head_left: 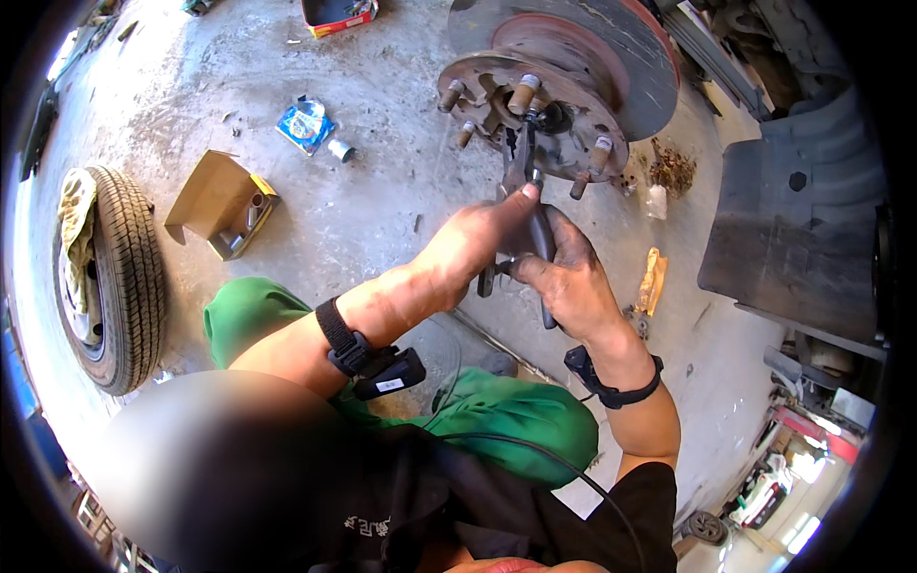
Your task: The person uses pliers and a screwdriver to work on a wheel hub assembly, then walks across the shop to retrieve a hammer and uses it to strike a chisel against the brake rotor.
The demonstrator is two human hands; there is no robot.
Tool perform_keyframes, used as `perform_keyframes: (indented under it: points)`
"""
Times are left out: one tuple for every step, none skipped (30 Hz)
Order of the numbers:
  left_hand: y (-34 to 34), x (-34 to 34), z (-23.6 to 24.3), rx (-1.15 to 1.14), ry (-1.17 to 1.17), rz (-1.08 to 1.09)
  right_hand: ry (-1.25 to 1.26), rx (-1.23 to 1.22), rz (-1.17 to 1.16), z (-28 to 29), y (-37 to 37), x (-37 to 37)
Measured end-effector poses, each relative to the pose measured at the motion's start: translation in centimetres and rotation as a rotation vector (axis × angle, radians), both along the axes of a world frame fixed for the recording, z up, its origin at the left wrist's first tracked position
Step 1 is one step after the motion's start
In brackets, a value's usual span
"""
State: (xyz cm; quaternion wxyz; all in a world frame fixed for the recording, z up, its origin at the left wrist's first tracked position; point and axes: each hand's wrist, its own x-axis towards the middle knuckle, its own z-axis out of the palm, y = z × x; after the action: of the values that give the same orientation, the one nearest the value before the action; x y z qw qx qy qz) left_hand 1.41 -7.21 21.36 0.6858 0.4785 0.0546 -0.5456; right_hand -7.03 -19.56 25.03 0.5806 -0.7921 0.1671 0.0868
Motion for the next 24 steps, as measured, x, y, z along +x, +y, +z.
perform_keyframes:
  points:
    - [-0.2, 0.3, -0.2, 0.004, 0.05, -0.012, -0.032, 0.023, -0.031, -0.1, 0.4, 0.1]
    - [-0.2, 0.6, -0.4, 0.008, 0.101, -0.024, -0.064, 0.045, -0.063, -0.1, 0.7, 0.2]
    - [-0.2, 0.5, -0.5, 0.0, 0.116, -0.035, -0.05, 0.035, -0.073, -0.1, 0.9, 0.3]
    - [-0.1, 0.5, -0.6, -0.049, 0.121, -0.009, -0.048, -0.044, -0.023, 0.0, 1.1, 0.3]
    - [-0.1, 0.6, -0.7, -0.098, 0.128, 0.018, -0.045, -0.122, 0.026, 0.1, 1.3, 0.4]
    - [0.1, 0.7, -0.7, -0.102, 0.142, 0.005, -0.031, -0.127, 0.014, 0.0, 1.5, 0.3]
    - [0.2, 0.8, -0.7, -0.095, 0.145, -0.006, -0.02, -0.164, 0.009, -0.2, 1.8, 0.2]
    - [0.3, 0.9, -0.8, -0.088, 0.148, -0.017, -0.007, -0.184, 0.002, -0.2, 2.0, 0.1]
    - [0.2, 0.7, -0.9, -0.091, 0.158, -0.027, 0.002, -0.204, -0.005, -0.3, 2.3, 0.1]
    - [0.0, 0.4, -1.1, -0.091, 0.12, 0.008, -0.062, -0.256, 0.002, -0.2, 2.4, 0.1]
    - [-0.1, 0.1, -1.2, -0.091, 0.082, 0.042, -0.087, -0.283, 0.001, -0.2, 2.6, 0.0]
    - [0.0, 0.3, -0.4, -0.105, 0.084, 0.027, -0.112, -0.313, -0.002, -0.1, 2.7, 0.0]
    - [0.1, 0.5, 0.0, -0.108, 0.095, 0.015, -0.136, -0.445, 0.059, -0.1, 2.7, -0.2]
    - [0.2, 0.5, 0.4, -0.079, 0.047, 0.021, -0.139, -0.512, 0.088, 0.0, 2.8, -0.3]
    - [0.3, 0.5, 0.5, -0.048, 0.0, 0.028, -0.144, -0.58, 0.116, 0.1, 3.0, -0.4]
    - [0.2, 0.5, 0.5, -0.051, 0.012, 0.018, -0.178, -0.689, 0.158, 0.4, 3.2, -0.3]
    - [0.0, 0.4, 0.5, -0.051, -0.001, 0.058, -0.212, -0.798, 0.202, 0.7, 3.4, -0.2]
    - [0.0, 0.3, 0.4, -0.046, -0.013, 0.098, -0.195, -0.794, 0.197, 0.9, 3.7, -0.1]
    - [0.0, 0.2, 0.2, -0.042, 0.001, 0.088, -0.166, -0.706, 0.11, 0.9, 4.0, 0.2]
    - [0.0, 0.1, 0.0, -0.063, -0.022, 0.104, -0.137, -0.618, 0.024, 0.9, 4.2, 0.3]
    - [0.1, 0.0, -0.1, -0.082, -0.046, 0.121, -0.121, -0.614, 0.018, 0.7, 4.4, 0.2]
    - [0.1, 0.0, -0.1, -0.128, -0.005, 0.147, -0.136, -0.535, -0.036, 0.5, 4.5, 0.1]
    - [0.1, -0.3, -0.7, -0.121, 0.008, 0.139, -0.139, -0.51, -0.064, 0.1, 4.5, -0.1]
    - [0.1, -0.4, -1.0, -0.17, -0.182, 0.17, -0.14, -0.486, -0.091, -0.2, 4.6, -0.4]
